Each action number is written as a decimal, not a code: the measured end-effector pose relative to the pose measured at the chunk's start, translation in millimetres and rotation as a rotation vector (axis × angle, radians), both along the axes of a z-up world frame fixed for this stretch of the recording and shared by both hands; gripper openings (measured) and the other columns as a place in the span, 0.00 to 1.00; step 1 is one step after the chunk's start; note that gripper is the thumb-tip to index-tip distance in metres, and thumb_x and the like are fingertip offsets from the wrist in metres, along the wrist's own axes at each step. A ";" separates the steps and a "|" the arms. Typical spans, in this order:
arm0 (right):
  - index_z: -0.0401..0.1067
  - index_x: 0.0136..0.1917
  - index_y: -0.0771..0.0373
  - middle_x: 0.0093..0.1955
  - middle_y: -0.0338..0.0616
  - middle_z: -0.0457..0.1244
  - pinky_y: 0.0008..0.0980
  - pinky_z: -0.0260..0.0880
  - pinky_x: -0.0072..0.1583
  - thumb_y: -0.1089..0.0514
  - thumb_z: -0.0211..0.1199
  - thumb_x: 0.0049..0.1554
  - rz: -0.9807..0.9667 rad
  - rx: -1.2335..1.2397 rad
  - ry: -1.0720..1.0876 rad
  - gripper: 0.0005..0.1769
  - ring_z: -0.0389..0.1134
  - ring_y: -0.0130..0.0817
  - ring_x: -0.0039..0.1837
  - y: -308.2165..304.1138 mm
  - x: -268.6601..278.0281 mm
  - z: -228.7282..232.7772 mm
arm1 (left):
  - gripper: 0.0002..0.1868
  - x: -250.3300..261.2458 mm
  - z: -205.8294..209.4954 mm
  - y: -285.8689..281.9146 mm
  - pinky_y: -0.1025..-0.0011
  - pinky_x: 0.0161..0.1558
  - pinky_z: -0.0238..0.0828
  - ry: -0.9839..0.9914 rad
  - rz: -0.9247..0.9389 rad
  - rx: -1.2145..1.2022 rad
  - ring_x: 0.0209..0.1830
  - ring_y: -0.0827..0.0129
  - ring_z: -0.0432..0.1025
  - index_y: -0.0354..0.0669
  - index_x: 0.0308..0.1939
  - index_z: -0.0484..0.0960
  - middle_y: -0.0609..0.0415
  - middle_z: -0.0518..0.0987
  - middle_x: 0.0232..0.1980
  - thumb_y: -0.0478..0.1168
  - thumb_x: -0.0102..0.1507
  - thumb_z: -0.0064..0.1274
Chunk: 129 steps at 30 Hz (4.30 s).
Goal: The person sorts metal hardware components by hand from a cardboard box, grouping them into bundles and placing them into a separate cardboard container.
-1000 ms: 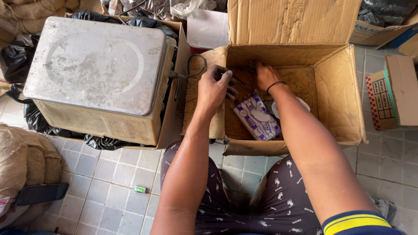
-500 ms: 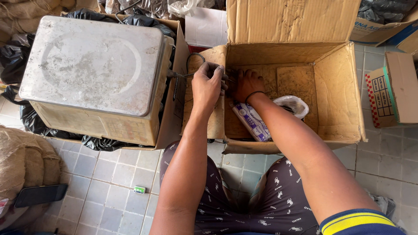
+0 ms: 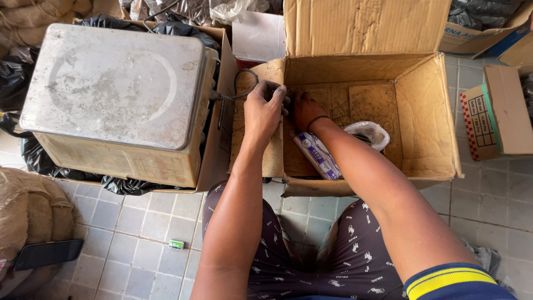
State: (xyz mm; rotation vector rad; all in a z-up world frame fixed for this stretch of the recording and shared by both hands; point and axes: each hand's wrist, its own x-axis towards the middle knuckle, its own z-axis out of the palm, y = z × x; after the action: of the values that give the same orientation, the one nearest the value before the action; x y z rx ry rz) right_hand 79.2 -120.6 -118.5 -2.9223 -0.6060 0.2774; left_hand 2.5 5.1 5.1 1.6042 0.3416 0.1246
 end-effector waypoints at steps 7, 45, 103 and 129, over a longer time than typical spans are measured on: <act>0.62 0.73 0.72 0.63 0.68 0.64 0.62 0.83 0.53 0.54 0.53 0.64 -0.013 -0.034 0.037 0.28 0.78 0.70 0.55 8.9 6.8 3.3 | 0.14 5.1 -0.8 -0.8 0.71 0.22 0.80 0.020 0.000 0.032 0.26 0.67 0.83 0.33 0.46 0.88 0.42 0.89 0.35 0.43 0.70 0.58; 0.73 0.53 0.64 0.45 0.48 0.66 0.43 0.76 0.44 0.54 0.52 0.63 0.163 -0.287 -0.434 0.14 0.76 0.50 0.46 3.6 -3.1 -21.2 | 0.13 2.5 -13.6 4.9 0.68 0.28 0.84 0.022 -0.026 0.076 0.29 0.65 0.84 0.33 0.48 0.89 0.42 0.89 0.35 0.42 0.71 0.58; 0.80 0.54 0.68 0.52 0.62 0.75 0.62 0.79 0.63 0.41 0.69 0.62 -0.207 0.474 0.360 0.25 0.77 0.64 0.62 -108.6 -52.5 84.4 | 0.31 0.5 -35.7 -73.6 0.42 0.61 0.80 0.133 -0.192 0.400 0.57 0.44 0.85 0.55 0.56 0.93 0.48 0.91 0.36 0.69 0.77 0.42; 0.82 0.60 0.59 0.43 0.47 0.71 0.26 0.76 0.34 0.40 0.71 0.70 -0.284 1.251 0.177 0.20 0.74 0.28 0.37 -88.7 -67.1 90.8 | 0.24 12.4 -48.8 -77.5 0.46 0.52 0.75 -0.061 0.232 -0.005 0.47 0.51 0.77 0.36 0.43 0.83 0.37 0.82 0.42 0.55 0.79 0.49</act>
State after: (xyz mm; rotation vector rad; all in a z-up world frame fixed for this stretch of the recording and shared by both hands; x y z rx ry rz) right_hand 12.1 -209.3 -27.7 -1.7083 -0.1814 0.0604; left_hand 14.9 -72.4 -43.7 1.5484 0.4796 0.3487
